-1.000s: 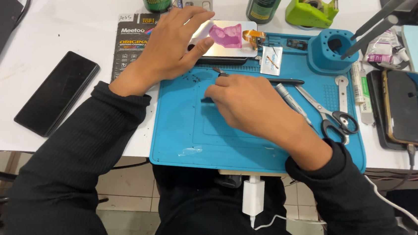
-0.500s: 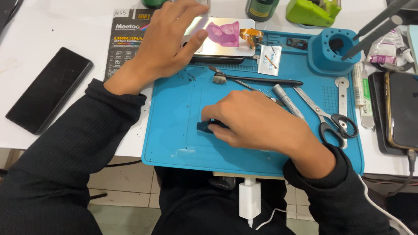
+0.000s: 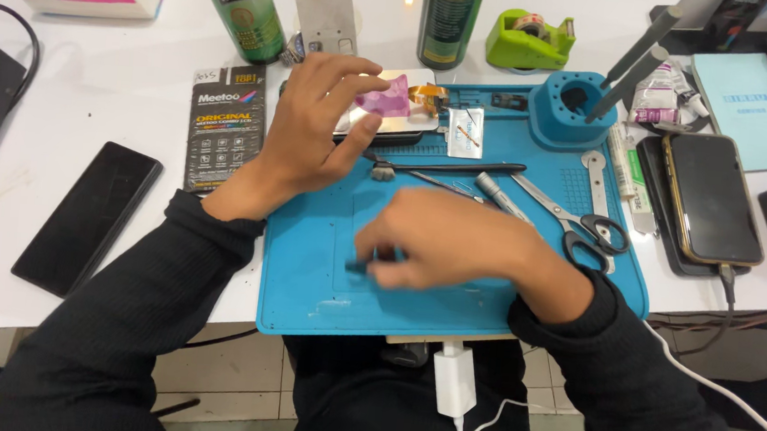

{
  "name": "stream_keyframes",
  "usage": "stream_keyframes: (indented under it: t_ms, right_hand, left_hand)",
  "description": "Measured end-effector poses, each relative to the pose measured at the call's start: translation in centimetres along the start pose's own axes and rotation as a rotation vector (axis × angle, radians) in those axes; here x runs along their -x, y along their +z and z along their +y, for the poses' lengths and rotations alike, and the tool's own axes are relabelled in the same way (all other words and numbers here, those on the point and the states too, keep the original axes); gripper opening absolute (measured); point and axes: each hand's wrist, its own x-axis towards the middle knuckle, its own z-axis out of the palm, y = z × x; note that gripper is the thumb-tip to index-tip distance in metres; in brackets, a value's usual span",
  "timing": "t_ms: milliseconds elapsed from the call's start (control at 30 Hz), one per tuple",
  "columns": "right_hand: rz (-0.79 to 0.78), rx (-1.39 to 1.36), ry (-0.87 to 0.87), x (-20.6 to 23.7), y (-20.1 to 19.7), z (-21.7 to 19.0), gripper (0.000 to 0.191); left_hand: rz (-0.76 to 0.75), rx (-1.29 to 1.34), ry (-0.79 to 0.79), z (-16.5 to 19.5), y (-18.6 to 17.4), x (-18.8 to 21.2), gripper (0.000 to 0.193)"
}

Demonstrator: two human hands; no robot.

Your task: The person disassembles a smartphone at a repair workbench, prying off the back cover and removing internal components. They use a brush to clean the phone frame and battery compartment, then work on the exposed battery and internals with a tool.

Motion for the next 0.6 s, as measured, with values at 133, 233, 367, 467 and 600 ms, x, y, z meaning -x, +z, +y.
stream_keyframes:
  t_ms: [133, 233, 367, 467, 600]
  right_hand:
    - [0.298, 0.182, 0.123, -0.4, -0.5, 0.9, 0.028]
    - [0.5, 0.302, 0.117, -0.6, -1.1, 1.3, 0.031]
    - [0.662, 0.274, 0.128, -0.4, -1.6, 2.2, 0.026]
    - [0.737, 0.288, 0.04, -0.3, -1.3, 3.0, 0.025]
    - [0.809, 0.406, -0.057, 0.1, -0.9, 3.5, 0.023]
  left_hand:
    - [-0.014, 0.102, 0.039, 0.2, -0.9, 0.2, 0.032]
    - [-0.03, 0.112, 0.067, 0.6, -1.7, 0.3, 0.041]
    - [-0.052, 0.138, 0.107, 1.4, -2.4, 0.6, 0.051]
    - [-0.069, 0.127, 0.126, 2.2, -2.5, 0.9, 0.055]
    - [-0.082, 0.037, 0.174, 2.4, -2.7, 1.3, 0.056]
